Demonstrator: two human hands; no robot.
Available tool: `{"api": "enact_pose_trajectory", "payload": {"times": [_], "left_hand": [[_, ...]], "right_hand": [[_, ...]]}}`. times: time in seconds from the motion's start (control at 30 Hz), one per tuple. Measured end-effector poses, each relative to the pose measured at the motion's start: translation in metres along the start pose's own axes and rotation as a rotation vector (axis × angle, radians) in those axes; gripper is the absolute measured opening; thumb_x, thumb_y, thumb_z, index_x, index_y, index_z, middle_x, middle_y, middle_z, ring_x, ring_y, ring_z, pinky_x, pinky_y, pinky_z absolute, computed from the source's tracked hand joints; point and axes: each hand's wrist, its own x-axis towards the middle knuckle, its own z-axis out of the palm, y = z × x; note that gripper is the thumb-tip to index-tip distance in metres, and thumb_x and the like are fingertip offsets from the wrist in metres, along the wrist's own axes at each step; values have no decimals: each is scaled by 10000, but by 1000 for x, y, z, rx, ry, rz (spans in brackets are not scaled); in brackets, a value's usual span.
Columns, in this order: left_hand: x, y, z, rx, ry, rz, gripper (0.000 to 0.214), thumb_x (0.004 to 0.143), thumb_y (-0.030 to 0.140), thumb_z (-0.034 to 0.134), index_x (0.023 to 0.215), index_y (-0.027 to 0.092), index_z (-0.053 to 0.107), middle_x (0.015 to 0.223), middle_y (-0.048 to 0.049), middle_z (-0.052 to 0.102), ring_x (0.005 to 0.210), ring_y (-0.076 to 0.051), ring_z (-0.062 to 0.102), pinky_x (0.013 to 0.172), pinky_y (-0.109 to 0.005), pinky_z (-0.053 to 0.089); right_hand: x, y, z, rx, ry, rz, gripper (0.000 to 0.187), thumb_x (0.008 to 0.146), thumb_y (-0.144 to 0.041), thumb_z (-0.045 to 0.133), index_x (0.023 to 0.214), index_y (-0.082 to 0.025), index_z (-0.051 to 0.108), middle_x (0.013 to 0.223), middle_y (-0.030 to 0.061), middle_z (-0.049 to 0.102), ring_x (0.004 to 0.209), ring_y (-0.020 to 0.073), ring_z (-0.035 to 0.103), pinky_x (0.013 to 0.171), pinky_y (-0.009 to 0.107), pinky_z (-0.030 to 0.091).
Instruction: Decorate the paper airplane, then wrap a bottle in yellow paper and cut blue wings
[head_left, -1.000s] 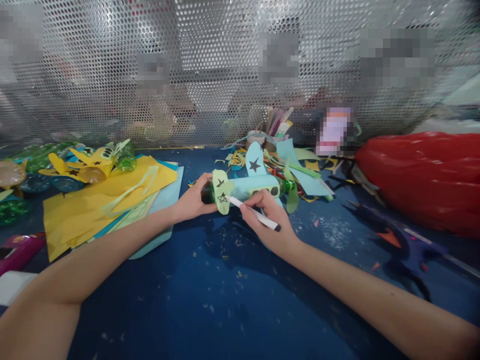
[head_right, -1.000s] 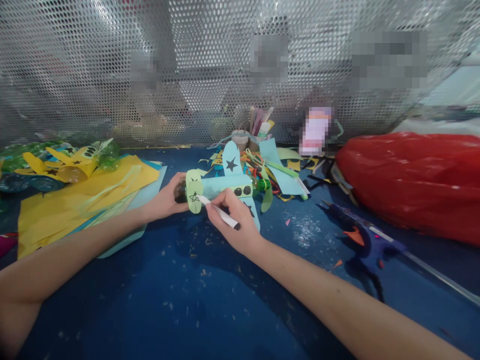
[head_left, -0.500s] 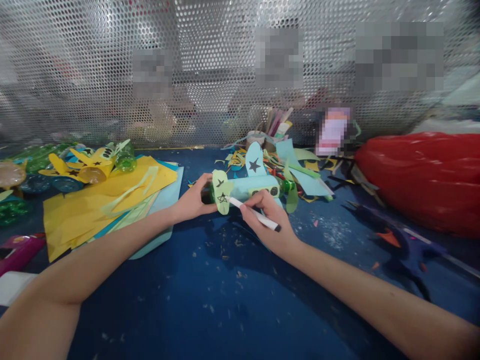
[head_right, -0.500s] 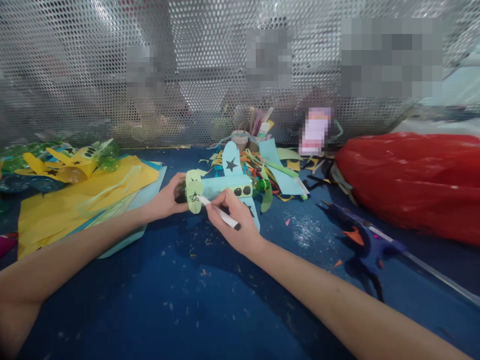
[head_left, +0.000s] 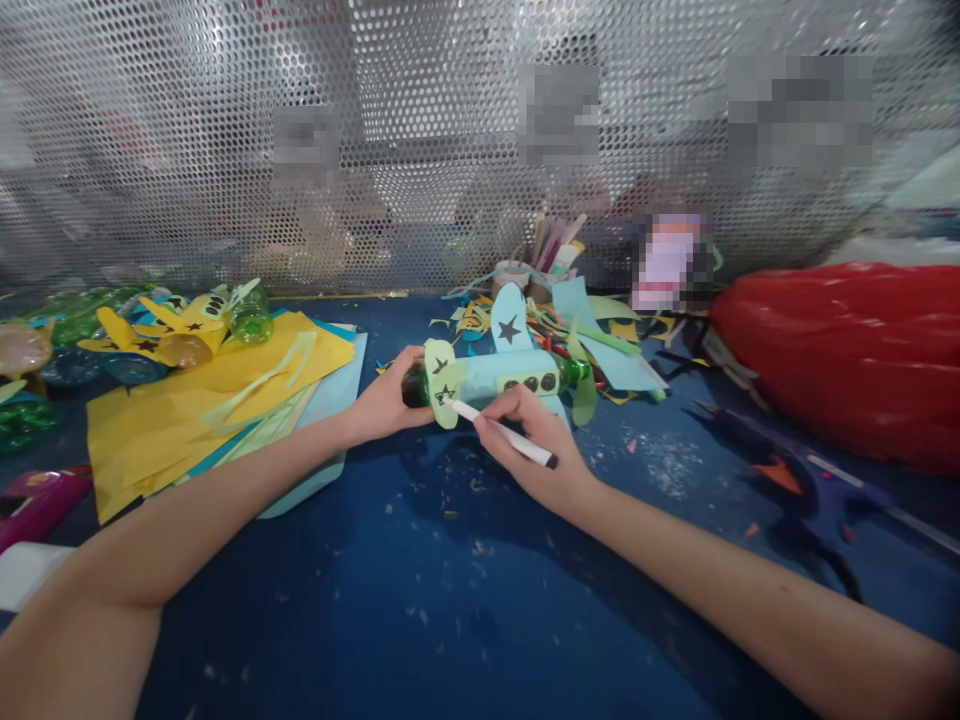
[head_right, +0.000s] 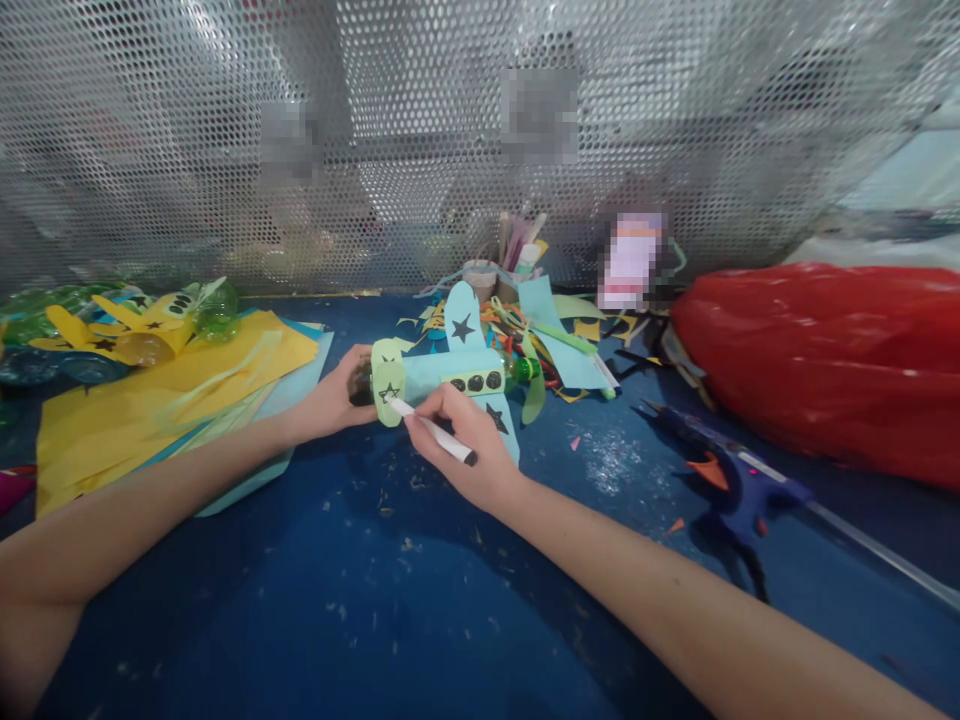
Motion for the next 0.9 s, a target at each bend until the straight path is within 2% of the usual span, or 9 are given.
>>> {"api": "enact_pose_trajectory", "payload": {"times": [0.23,0.53,0.9], "left_hand": [[0,2,0,27,-4,-2,586,696,268,757,1156,226,396,1239,-118,542,1220,-291,514,991,-483,444],[0,0,-1,38,2,14,584,698,273,754,1163,224,404,1238,-115,551,1198,-281,529,1008,-484,432],[-1,-2,-1,24,-7,15,587,711,282,755,1170,224,395,1255,-120,538,1223,-279,514,1010,-474,437]], "right_hand": [[0,1,0,7,-29,48,165,908,-287,552,786,-225,460,644,-30,541,523,102,477,481,244,342],[0,2,-1,20,-62,34,146,914,-288,549,805,-227,472,658,-30,552,532,100,490,493,242,352],[0,1,0,9,-22,45,156,901,-280,549,788,-225,457,637,-33,533,519,100,472,485,240,349]]}}
